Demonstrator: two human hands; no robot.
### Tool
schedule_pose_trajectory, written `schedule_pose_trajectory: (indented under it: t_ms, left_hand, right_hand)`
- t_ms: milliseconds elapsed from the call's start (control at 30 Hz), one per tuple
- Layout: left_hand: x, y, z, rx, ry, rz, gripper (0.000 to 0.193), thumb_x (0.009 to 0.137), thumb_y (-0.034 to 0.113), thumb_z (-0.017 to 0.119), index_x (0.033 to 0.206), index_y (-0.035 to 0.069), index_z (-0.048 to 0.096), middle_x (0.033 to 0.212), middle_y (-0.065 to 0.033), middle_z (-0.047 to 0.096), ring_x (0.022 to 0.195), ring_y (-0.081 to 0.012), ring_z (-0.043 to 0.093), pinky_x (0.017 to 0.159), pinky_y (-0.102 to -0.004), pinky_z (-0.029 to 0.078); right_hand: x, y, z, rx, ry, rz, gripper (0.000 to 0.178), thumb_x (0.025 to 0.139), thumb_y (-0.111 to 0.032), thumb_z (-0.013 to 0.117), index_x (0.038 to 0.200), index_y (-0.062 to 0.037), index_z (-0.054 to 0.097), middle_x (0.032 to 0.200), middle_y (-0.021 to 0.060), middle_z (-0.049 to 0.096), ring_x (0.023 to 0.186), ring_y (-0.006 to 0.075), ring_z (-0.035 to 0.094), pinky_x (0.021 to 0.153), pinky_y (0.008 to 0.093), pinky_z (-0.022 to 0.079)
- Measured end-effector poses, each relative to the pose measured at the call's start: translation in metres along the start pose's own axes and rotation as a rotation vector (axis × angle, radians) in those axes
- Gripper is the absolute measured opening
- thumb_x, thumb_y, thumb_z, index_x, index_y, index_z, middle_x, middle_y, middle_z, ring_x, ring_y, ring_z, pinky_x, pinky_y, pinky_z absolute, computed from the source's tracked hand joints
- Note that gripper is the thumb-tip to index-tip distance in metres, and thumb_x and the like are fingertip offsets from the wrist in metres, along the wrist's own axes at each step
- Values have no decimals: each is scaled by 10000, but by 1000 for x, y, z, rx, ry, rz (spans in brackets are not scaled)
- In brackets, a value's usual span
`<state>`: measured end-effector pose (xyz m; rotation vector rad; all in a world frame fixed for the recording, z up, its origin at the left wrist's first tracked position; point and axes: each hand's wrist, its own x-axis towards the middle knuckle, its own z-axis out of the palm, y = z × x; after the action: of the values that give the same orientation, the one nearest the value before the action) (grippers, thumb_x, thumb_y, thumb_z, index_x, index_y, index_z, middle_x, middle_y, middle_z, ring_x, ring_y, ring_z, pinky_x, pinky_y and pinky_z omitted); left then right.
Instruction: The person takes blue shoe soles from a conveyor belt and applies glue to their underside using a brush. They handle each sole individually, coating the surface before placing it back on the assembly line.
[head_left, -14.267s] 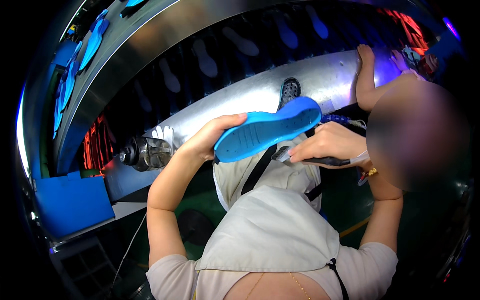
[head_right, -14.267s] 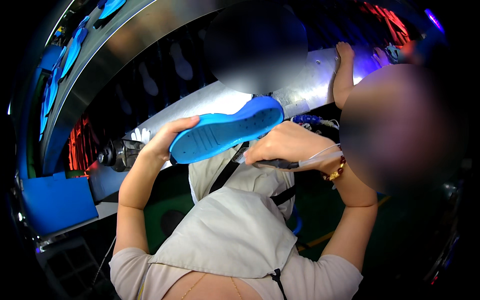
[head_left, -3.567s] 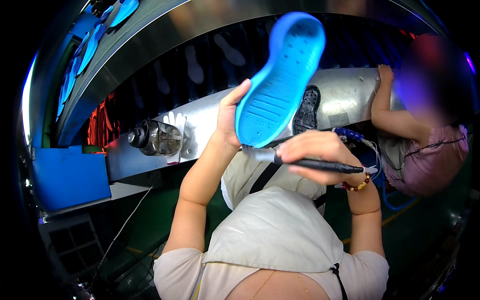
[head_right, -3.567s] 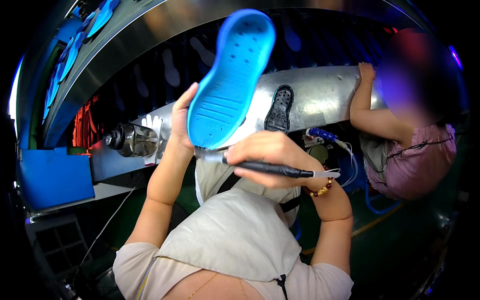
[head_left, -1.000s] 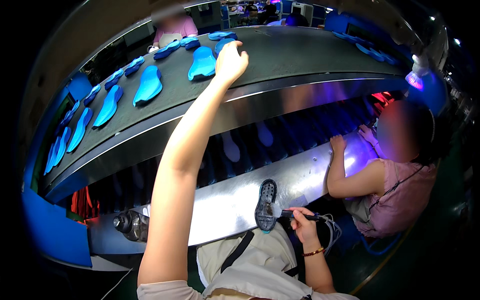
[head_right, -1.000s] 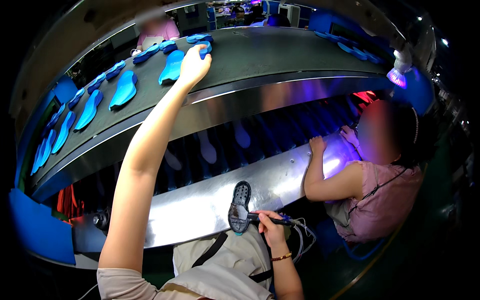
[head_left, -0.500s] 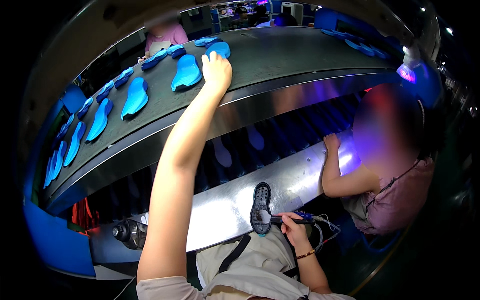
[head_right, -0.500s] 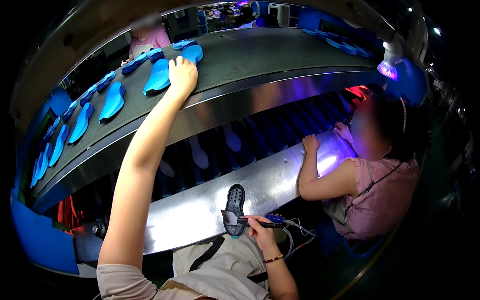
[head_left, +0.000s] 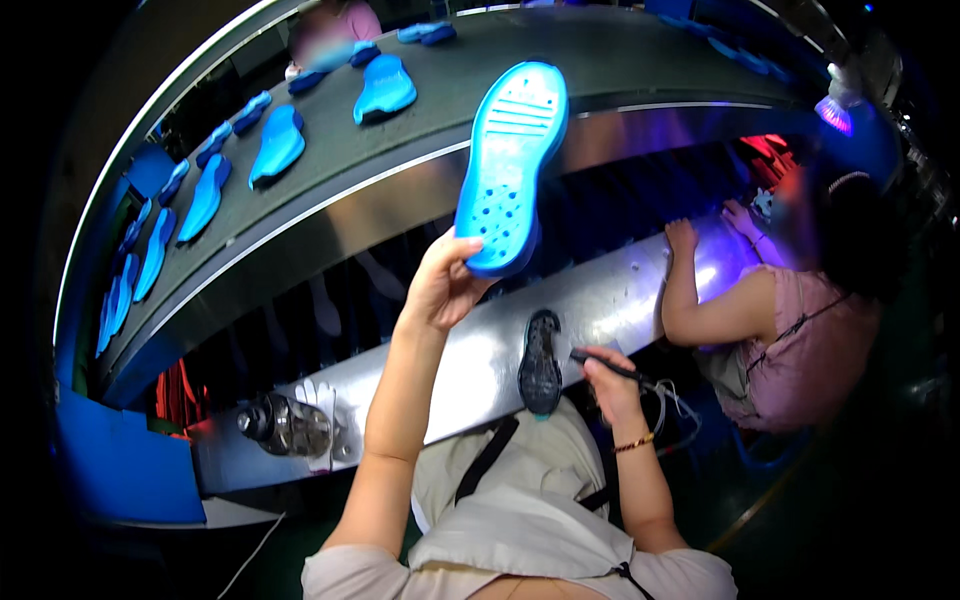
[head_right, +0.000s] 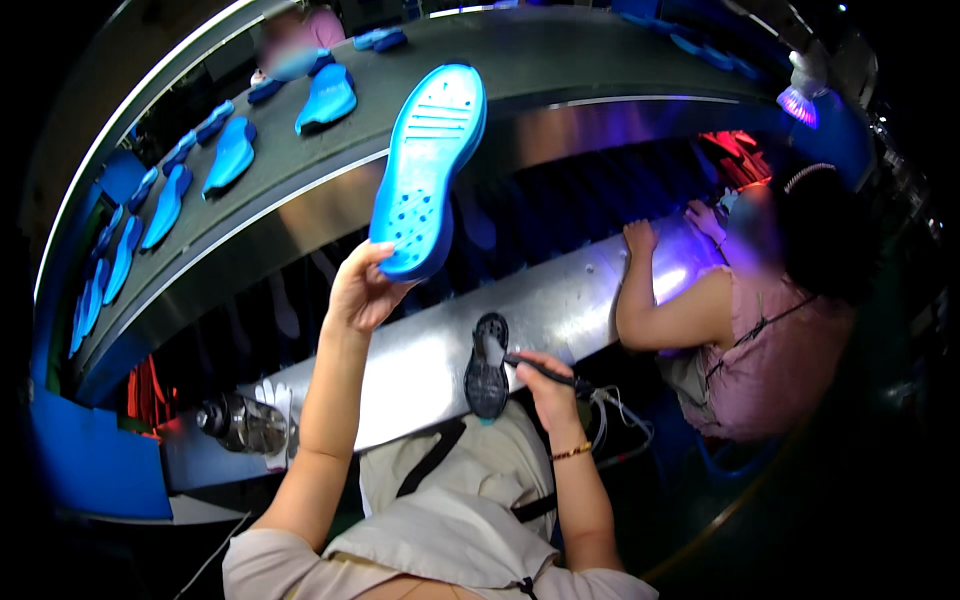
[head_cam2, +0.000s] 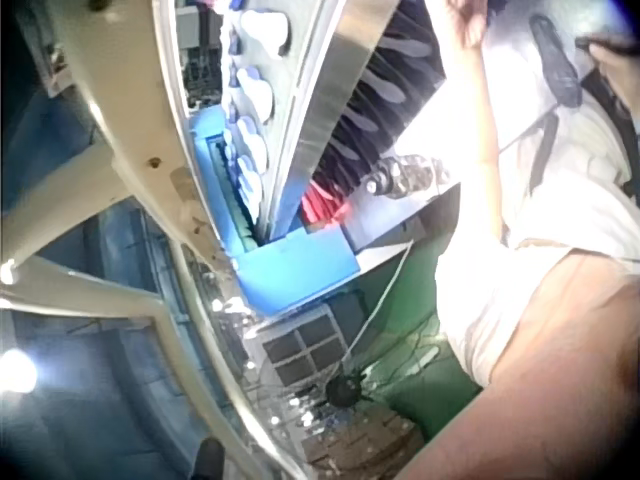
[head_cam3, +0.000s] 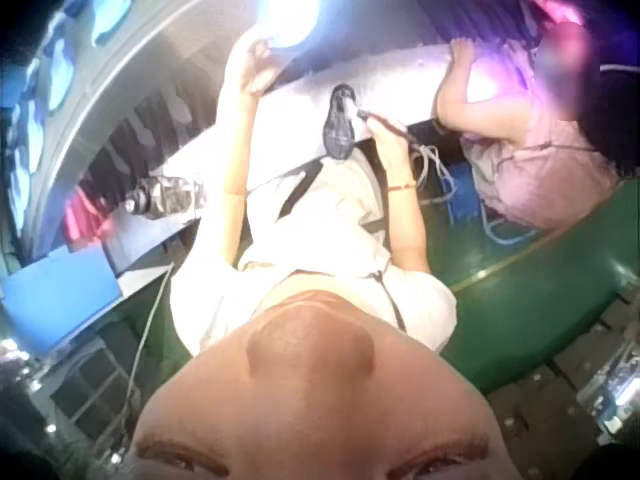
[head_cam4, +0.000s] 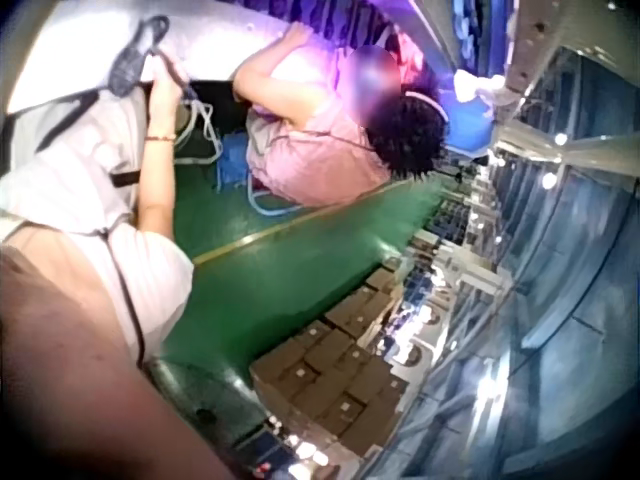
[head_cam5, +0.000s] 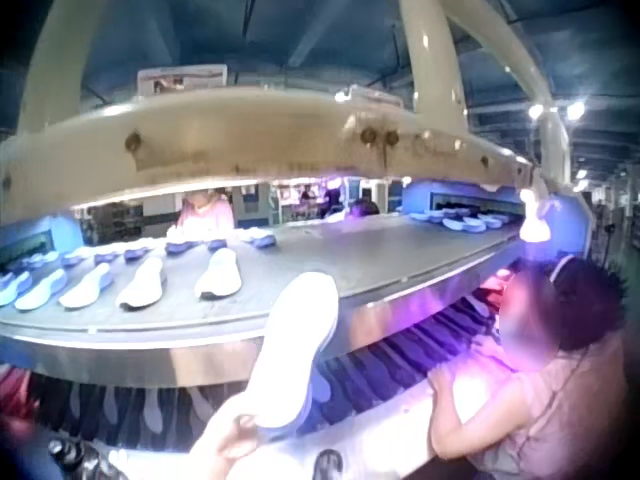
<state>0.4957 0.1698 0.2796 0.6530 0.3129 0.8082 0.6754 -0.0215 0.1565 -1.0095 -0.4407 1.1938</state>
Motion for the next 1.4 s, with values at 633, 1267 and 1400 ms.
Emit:
schedule_pose_trajectory:
  t_ms: [633, 1267, 1400]
  left_hand:
    - [-122, -117, -42, -442, 118, -262, 985, 678, 792, 73, 1245, 44, 373, 1100, -186, 509, 956, -310, 534, 825, -477, 437]
    - [-132, -84, -72, -170, 363, -126, 841, 767, 715, 96, 1173, 52, 418, 955, -178, 554, 908, -306, 556, 788, -443, 464]
    - [-128, -89, -48, -323, 293, -186, 851, 764, 717, 124, 1216, 44, 386, 1042, -193, 532, 906, -311, 560, 810, -450, 465]
  right_hand:
    - [18, -9, 65, -117, -226, 101, 203, 745, -32, 598, 937, 35, 590, 863, 99, 628, 747, 108, 586, 694, 232, 480]
    - [-12, -42, 97, -916, -939, -48, 187, 677, -32, 655, 861, -9, 633, 840, 103, 640, 783, 176, 611, 702, 268, 481]
    - [5, -45, 121, -480, -534, -123, 190, 744, -3, 628, 931, 7, 598, 819, 69, 621, 677, 95, 582, 589, 199, 471]
